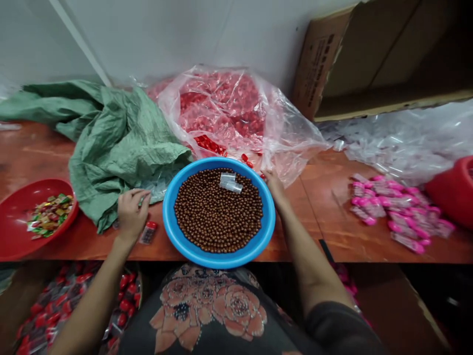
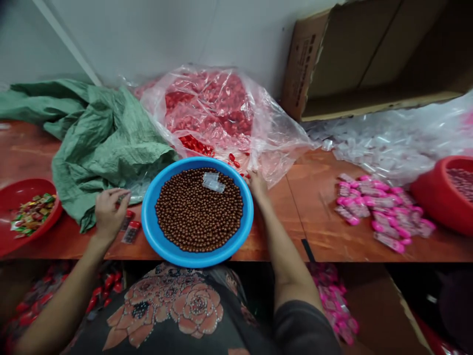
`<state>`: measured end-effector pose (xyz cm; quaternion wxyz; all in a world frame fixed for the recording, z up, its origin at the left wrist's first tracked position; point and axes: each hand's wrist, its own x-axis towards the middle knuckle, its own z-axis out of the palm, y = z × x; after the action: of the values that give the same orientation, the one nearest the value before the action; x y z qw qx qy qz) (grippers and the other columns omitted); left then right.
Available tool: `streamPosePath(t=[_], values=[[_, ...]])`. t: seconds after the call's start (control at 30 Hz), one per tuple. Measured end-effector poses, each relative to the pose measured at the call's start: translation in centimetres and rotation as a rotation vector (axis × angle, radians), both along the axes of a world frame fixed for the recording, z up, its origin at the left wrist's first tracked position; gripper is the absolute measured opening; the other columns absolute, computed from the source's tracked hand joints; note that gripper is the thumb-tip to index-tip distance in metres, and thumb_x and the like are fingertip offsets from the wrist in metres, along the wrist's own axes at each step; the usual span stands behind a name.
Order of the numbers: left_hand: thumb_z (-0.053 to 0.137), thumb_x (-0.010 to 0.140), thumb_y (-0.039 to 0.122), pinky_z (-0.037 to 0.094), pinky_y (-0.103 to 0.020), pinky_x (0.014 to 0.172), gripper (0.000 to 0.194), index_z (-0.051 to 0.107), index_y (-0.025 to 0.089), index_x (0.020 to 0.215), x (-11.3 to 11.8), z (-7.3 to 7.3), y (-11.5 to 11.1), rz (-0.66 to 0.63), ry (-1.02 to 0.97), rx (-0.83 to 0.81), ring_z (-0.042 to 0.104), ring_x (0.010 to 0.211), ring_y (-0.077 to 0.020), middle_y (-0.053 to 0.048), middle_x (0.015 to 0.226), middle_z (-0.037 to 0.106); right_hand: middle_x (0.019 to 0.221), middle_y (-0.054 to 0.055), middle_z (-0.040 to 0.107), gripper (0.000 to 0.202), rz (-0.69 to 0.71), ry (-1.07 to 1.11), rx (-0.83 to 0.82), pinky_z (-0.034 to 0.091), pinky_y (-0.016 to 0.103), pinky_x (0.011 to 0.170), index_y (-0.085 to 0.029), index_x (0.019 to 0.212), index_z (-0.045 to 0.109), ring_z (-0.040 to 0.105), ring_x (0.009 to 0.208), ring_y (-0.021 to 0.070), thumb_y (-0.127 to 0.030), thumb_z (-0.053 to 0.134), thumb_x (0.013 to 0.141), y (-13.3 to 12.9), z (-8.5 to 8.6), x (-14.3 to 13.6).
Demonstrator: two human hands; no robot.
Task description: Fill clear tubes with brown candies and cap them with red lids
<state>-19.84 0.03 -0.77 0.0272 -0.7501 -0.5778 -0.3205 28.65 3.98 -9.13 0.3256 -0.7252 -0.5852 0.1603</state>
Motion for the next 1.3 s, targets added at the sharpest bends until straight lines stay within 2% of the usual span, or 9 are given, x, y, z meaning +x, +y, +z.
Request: streamPosePath(t=[0.1, 0.17, 0.27, 0.4, 0.57, 0.8, 1.0, 1.17, 1.3], values=[[0.054, 0.097, 0.03, 0.047, -0.041, 0.093, 0.019, 0.068, 0.023, 0.106, 5.6, 3.2, 2.3, -0.174, -0.011, 0.058, 0.06, 0.1, -0.0228, -0.006, 0.102, 0.067, 0.096, 0.008, 0.069, 0.036, -0.023, 0.055, -0.047, 0.048, 0.033, 0.085, -0.016, 0.101, 0.068, 0.06, 0.089, 0.0194, -0.044, 0.05, 0.088, 0.4, 0.1, -0.3], [0.051, 0.098, 0.025, 0.048, -0.035, 0.09, 0.02, 0.069, 0.021, 0.105, 10.6, 4.0, 3.7, -0.521, 0.121, -0.043, 0.061, 0.098, -0.0195, -0.005, 0.101, 0.07, 0.096, 0.008, 0.069, 0.037, -0.036, 0.088, -0.068, 0.047, 0.032, 0.084, -0.015, 0.098, 0.068, 0.06, 0.089, 0.0196, -0.045, 0.05, 0.088, 0.4, 0.1, -0.6], [0.049, 0.095, 0.016, 0.048, -0.033, 0.087, 0.024, 0.069, 0.017, 0.108, 17.8, 3.1, 5.1, -0.841, 0.465, -0.218, 0.061, 0.098, -0.0209, -0.009, 0.105, 0.07, 0.091, 0.008, 0.069, 0.037, -0.044, 0.139, -0.08, 0.048, 0.032, 0.082, -0.017, 0.089, 0.069, 0.06, 0.086, 0.0201, -0.047, 0.049, 0.088, -0.1, 0.0, -1.0], [0.047, 0.092, 0.008, 0.047, -0.037, 0.088, 0.03, 0.067, 0.01, 0.114, 22.5, 0.5, 6.7, -0.818, 0.636, -0.251, 0.058, 0.107, -0.0266, -0.016, 0.113, 0.066, 0.099, 0.008, 0.07, 0.033, -0.068, 0.174, -0.008, 0.049, 0.036, 0.087, -0.019, 0.091, 0.07, 0.061, 0.092, 0.0217, -0.044, 0.05, 0.087, -1.2, 0.3, -0.9], [0.054, 0.092, 0.016, 0.048, -0.04, 0.091, 0.027, 0.067, 0.014, 0.115, 21.3, 0.4, 7.4, -0.789, 0.502, -0.392, 0.061, 0.108, -0.0273, -0.014, 0.113, 0.068, 0.117, 0.011, 0.064, 0.039, -0.171, 0.165, 0.228, 0.047, 0.043, 0.097, -0.02, 0.115, 0.065, 0.06, 0.106, 0.0238, -0.046, 0.045, 0.094, -3.8, 3.8, -2.2], [0.062, 0.087, 0.013, 0.046, -0.036, 0.098, 0.036, 0.056, 0.017, 0.122, 18.9, 2.6, 4.3, -0.904, -0.03, -0.521, 0.06, 0.116, -0.022, -0.011, 0.125, 0.065, 0.125, 0.008, 0.069, 0.039, 0.588, 0.064, 0.133, 0.049, 0.047, 0.101, -0.025, 0.127, 0.062, 0.064, 0.114, 0.0273, -0.034, 0.063, 0.089, -5.7, 9.6, -8.5], [0.072, 0.082, 0.027, 0.046, -0.03, 0.081, 0.024, 0.062, 0.018, 0.101, 14.3, 4.4, 1.6, -0.554, -0.157, -0.693, 0.061, 0.085, -0.0166, -0.002, 0.095, 0.066, 0.089, 0.002, 0.072, 0.024, 0.437, 0.315, 0.015, 0.054, 0.037, 0.076, -0.024, 0.1, 0.069, 0.066, 0.079, 0.02, -0.042, 0.069, 0.083, -5.5, 9.3, -9.5], [0.066, 0.085, 0.029, 0.043, -0.033, 0.093, 0.037, 0.064, 0.02, 0.121, 10.2, 4.7, 1.7, -0.501, 0.028, -0.803, 0.059, 0.1, -0.0208, -0.006, 0.105, 0.061, 0.108, 0.004, 0.069, 0.054, 0.277, 0.524, 0.122, 0.056, 0.037, 0.074, -0.03, 0.136, 0.053, 0.067, 0.077, 0.0176, -0.032, 0.063, 0.083, -3.5, 8.2, -7.6], [0.074, 0.074, 0.021, 0.044, -0.03, 0.082, 0.057, 0.056, 0.017, 0.128, 11.2, 4.0, 2.4, -0.532, 0.168, -1.012, 0.062, 0.09, -0.0208, -0.004, 0.096, 0.067, 0.106, 0.008, 0.068, 0.044, -0.09, 0.353, 0.219, 0.056, 0.04, 0.083, -0.023, 0.129, 0.06, 0.067, 0.085, 0.0193, -0.027, 0.049, 0.086, -0.9, 5.5, -3.6]])
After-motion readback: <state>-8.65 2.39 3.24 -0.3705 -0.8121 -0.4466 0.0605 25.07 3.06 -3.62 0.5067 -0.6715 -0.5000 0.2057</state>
